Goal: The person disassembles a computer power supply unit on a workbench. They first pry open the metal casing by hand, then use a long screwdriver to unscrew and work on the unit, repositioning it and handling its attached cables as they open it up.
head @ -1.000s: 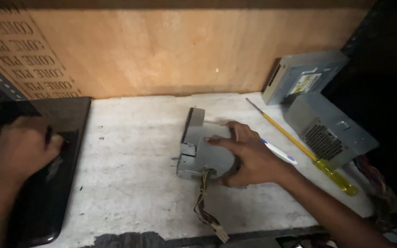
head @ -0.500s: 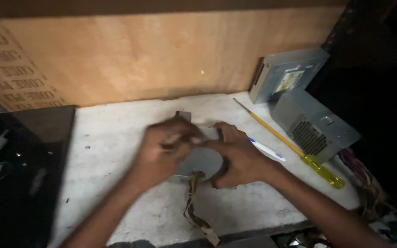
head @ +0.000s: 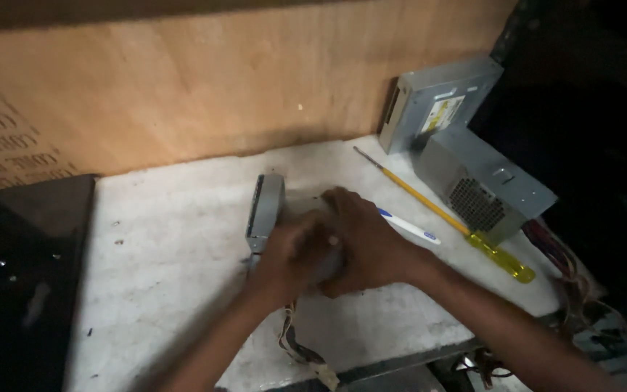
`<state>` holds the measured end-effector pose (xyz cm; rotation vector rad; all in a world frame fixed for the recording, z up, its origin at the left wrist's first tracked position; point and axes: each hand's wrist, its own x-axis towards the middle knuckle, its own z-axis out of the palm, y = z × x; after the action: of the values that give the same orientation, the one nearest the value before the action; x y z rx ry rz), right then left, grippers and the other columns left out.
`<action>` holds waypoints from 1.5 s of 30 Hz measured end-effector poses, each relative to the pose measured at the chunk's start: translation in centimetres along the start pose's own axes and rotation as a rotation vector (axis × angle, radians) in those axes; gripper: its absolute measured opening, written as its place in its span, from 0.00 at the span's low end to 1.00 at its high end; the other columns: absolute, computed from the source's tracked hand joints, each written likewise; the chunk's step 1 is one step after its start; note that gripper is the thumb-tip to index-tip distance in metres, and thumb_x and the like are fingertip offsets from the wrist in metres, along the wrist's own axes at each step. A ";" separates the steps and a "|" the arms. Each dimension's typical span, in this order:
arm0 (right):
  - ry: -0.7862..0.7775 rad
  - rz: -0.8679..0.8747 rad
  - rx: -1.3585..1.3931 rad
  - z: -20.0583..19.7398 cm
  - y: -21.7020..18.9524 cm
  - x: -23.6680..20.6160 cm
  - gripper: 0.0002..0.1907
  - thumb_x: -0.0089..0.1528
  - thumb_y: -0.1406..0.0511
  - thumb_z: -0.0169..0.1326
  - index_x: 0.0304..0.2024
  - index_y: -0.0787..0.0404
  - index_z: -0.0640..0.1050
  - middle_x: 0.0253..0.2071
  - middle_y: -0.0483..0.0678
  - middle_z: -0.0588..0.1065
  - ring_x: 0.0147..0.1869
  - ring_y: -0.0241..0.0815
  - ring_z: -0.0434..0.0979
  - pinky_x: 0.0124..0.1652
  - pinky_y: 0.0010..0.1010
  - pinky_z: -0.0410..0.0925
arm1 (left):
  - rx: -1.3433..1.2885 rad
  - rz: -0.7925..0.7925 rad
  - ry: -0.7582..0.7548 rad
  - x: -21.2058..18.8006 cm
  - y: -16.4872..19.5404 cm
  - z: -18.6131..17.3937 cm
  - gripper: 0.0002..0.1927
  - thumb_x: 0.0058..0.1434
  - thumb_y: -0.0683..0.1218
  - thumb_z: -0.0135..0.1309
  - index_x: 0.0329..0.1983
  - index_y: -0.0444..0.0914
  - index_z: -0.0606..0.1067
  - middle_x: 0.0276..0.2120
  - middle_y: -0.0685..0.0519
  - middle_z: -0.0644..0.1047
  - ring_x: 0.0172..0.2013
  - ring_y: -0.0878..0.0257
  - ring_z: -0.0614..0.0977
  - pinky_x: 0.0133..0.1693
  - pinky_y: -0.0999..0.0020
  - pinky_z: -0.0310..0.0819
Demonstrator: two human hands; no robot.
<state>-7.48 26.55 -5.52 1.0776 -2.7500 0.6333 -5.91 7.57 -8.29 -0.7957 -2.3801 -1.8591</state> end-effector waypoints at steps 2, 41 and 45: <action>0.016 -0.023 0.023 0.1 0.1 -0.1 0.60 0.34 0.51 0.73 0.65 0.66 0.67 0.63 0.66 0.64 0.70 0.68 0.61 0.64 0.52 0.58 | -0.041 0.016 0.017 -0.1 0.2 0.1 0.10 0.65 0.39 0.52 0.50 0.37 0.75 0.37 0.53 0.82 0.40 0.68 0.81 0.44 0.70 0.76; -0.253 0.875 -0.585 -6.2 5.0 -2.3 0.18 0.65 0.64 0.46 0.57 0.53 0.76 0.60 0.54 0.75 0.63 0.56 0.75 0.60 0.50 0.67 | 0.065 0.076 -0.010 -0.2 2.0 -0.2 0.04 0.60 0.40 0.59 0.38 0.36 0.79 0.35 0.51 0.84 0.38 0.64 0.86 0.42 0.70 0.79; -0.053 0.837 -0.500 -6.8 4.2 -2.3 0.24 0.62 0.70 0.45 0.61 0.52 0.71 0.59 0.56 0.74 0.59 0.61 0.75 0.56 0.56 0.67 | 0.049 0.079 -0.002 -0.1 2.2 -0.3 0.05 0.60 0.39 0.58 0.39 0.35 0.79 0.35 0.50 0.83 0.38 0.63 0.86 0.42 0.69 0.78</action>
<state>-8.88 33.60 -1.36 -0.1858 -3.0722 -0.0568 -5.02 7.62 -6.28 -0.8739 -2.3489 -1.7647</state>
